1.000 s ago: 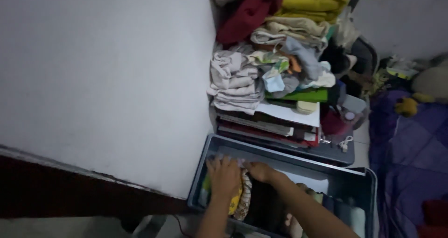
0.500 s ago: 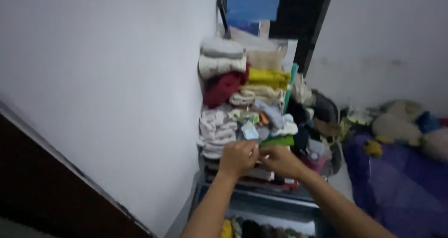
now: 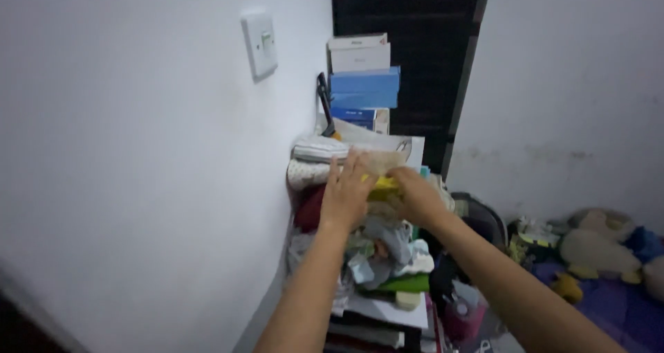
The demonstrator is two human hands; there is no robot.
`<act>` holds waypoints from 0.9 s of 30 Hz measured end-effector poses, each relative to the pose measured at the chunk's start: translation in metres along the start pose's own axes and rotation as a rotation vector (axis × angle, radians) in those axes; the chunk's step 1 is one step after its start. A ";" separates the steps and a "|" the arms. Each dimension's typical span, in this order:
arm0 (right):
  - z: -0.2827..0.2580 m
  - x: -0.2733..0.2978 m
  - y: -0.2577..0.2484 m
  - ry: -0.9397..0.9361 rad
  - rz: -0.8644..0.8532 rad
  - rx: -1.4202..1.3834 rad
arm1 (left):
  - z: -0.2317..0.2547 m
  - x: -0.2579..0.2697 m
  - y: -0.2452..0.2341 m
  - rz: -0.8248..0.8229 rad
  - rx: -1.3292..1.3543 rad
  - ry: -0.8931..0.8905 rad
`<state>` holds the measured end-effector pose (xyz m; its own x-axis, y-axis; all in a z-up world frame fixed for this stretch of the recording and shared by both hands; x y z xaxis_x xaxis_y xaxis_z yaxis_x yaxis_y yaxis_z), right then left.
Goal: Organizing and folding baby clothes into a storage bin.
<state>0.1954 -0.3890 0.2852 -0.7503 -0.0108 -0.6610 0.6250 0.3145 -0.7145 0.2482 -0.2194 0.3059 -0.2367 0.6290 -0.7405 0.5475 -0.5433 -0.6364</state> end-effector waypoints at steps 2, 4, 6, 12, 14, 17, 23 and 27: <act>-0.005 -0.014 0.005 0.025 -0.081 0.037 | -0.013 -0.008 0.006 -0.026 -0.021 -0.031; -0.001 -0.024 0.012 0.054 -0.171 0.070 | -0.019 -0.013 0.000 -0.059 -0.039 -0.068; 0.014 -0.028 0.027 0.169 -0.389 0.177 | -0.025 -0.012 -0.014 -0.226 -0.001 -0.191; 0.032 -0.035 0.048 0.183 -0.598 0.259 | -0.051 0.003 0.020 -0.159 -0.001 -0.177; 0.018 -0.041 0.043 0.185 -0.622 0.276 | -0.054 0.006 0.021 -0.151 -0.003 -0.173; -0.008 -0.045 0.035 0.227 -0.672 0.328 | -0.057 0.008 0.024 -0.133 -0.007 -0.155; -0.013 -0.038 0.039 0.230 -0.668 0.382 | -0.049 0.011 0.007 -0.072 0.027 -0.140; -0.009 -0.033 0.041 0.185 -0.587 0.368 | -0.039 0.028 -0.019 0.082 0.184 -0.179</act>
<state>0.2443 -0.3668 0.2800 -0.9889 0.0911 -0.1174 0.1146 -0.0353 -0.9928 0.2621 -0.1698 0.3056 -0.3446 0.4793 -0.8072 0.4198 -0.6904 -0.5892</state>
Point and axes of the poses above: each hand's wrist, its own x-axis away from the middle knuckle, its own y-axis out of the palm, z = x × y, the point moved 4 cm from there along -x, towards the middle knuckle, and after that the axes turned 2 degrees about -z, right-handed, at the moved point
